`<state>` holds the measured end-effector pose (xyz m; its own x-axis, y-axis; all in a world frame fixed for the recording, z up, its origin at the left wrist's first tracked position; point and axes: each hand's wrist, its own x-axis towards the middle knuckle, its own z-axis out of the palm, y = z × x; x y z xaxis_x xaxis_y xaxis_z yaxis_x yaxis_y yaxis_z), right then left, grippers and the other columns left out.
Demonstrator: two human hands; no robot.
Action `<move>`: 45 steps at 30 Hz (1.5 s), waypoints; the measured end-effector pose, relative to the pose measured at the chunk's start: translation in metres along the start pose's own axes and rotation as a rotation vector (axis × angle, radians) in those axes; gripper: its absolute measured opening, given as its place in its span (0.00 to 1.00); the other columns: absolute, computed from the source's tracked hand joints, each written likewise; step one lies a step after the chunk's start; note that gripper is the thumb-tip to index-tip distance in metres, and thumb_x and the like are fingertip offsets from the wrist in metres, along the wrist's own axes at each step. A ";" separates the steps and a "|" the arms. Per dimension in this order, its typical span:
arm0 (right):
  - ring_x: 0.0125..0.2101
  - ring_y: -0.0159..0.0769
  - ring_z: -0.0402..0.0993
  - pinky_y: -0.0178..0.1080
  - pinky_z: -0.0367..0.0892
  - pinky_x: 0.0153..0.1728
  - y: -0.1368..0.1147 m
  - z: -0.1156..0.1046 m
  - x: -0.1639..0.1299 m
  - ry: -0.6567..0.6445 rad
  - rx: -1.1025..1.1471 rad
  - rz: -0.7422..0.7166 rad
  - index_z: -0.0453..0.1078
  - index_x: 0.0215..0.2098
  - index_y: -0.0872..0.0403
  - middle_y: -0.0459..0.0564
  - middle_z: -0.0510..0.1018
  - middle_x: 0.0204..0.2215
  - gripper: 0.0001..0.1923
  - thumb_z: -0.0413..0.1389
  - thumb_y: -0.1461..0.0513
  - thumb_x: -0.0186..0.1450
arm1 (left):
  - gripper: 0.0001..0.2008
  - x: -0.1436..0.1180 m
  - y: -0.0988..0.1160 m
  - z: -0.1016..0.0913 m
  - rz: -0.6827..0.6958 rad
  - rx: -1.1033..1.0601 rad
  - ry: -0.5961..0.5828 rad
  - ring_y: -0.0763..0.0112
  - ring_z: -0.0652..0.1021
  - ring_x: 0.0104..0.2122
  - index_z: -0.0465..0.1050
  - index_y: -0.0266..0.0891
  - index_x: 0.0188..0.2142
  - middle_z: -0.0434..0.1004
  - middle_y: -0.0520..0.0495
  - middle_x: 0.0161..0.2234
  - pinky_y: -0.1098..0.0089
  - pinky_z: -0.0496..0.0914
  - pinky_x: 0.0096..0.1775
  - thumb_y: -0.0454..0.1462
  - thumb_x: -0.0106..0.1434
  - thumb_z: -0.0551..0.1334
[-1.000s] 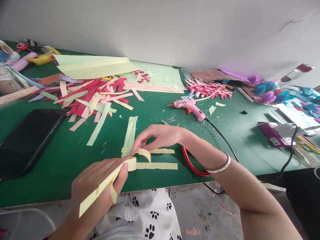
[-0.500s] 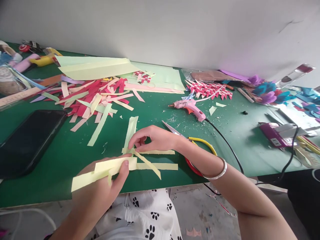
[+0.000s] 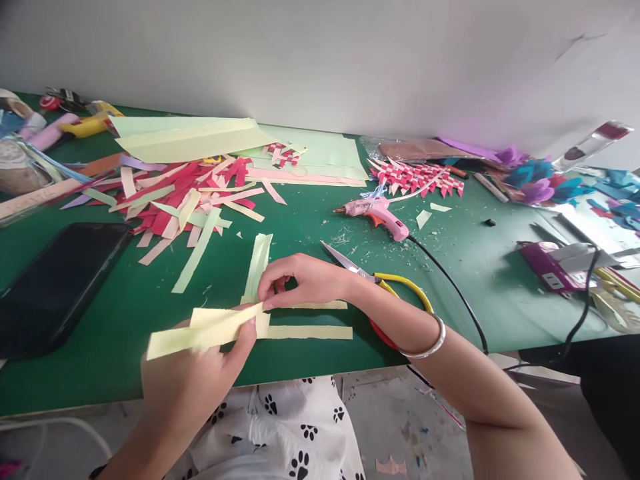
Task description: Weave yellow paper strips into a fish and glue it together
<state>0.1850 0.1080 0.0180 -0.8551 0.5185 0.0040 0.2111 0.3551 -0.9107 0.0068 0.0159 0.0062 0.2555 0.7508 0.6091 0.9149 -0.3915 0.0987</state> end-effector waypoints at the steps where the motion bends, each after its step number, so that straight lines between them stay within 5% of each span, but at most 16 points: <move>1: 0.29 0.26 0.66 0.33 0.65 0.34 0.000 0.000 0.000 0.000 0.007 0.004 0.70 0.32 0.57 0.47 0.72 0.31 0.06 0.54 0.62 0.61 | 0.14 0.001 0.000 0.000 0.011 0.016 0.010 0.72 0.68 0.14 0.74 0.37 0.20 0.67 0.50 0.12 0.72 0.55 0.19 0.38 0.59 0.58; 13: 0.31 0.27 0.68 0.33 0.66 0.36 0.000 -0.001 0.001 -0.005 0.000 0.023 0.70 0.34 0.57 0.47 0.73 0.32 0.07 0.54 0.61 0.62 | 0.22 0.006 0.003 0.005 -0.029 0.038 0.001 0.73 0.61 0.11 0.66 0.39 0.11 0.56 0.52 0.06 0.73 0.49 0.15 0.41 0.60 0.55; 35: 0.29 0.27 0.67 0.32 0.64 0.32 -0.007 -0.002 0.001 -0.036 -0.164 0.021 0.71 0.34 0.56 0.47 0.73 0.31 0.08 0.52 0.61 0.63 | 0.19 0.004 0.000 0.012 -0.049 -0.042 -0.036 0.74 0.66 0.14 0.67 0.38 0.14 0.61 0.52 0.10 0.73 0.52 0.17 0.38 0.60 0.56; 41: 0.31 0.28 0.69 0.33 0.64 0.31 -0.017 -0.018 0.004 0.115 -0.265 0.063 0.70 0.34 0.56 0.47 0.75 0.32 0.07 0.50 0.64 0.62 | 0.19 0.004 0.001 0.012 -0.039 -0.043 -0.036 0.74 0.66 0.14 0.66 0.38 0.14 0.62 0.52 0.10 0.72 0.52 0.18 0.38 0.61 0.54; 45: 0.31 0.28 0.69 0.33 0.64 0.33 -0.018 -0.032 0.032 0.236 -0.320 0.028 0.69 0.36 0.57 0.48 0.75 0.33 0.09 0.48 0.67 0.62 | 0.18 0.003 0.001 0.012 -0.044 -0.058 -0.056 0.74 0.66 0.14 0.68 0.38 0.16 0.62 0.52 0.10 0.72 0.52 0.18 0.38 0.61 0.55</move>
<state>0.1691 0.1434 0.0473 -0.7224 0.6827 0.1101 0.4012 0.5434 -0.7374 0.0118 0.0245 -0.0008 0.2337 0.7959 0.5585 0.9066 -0.3859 0.1707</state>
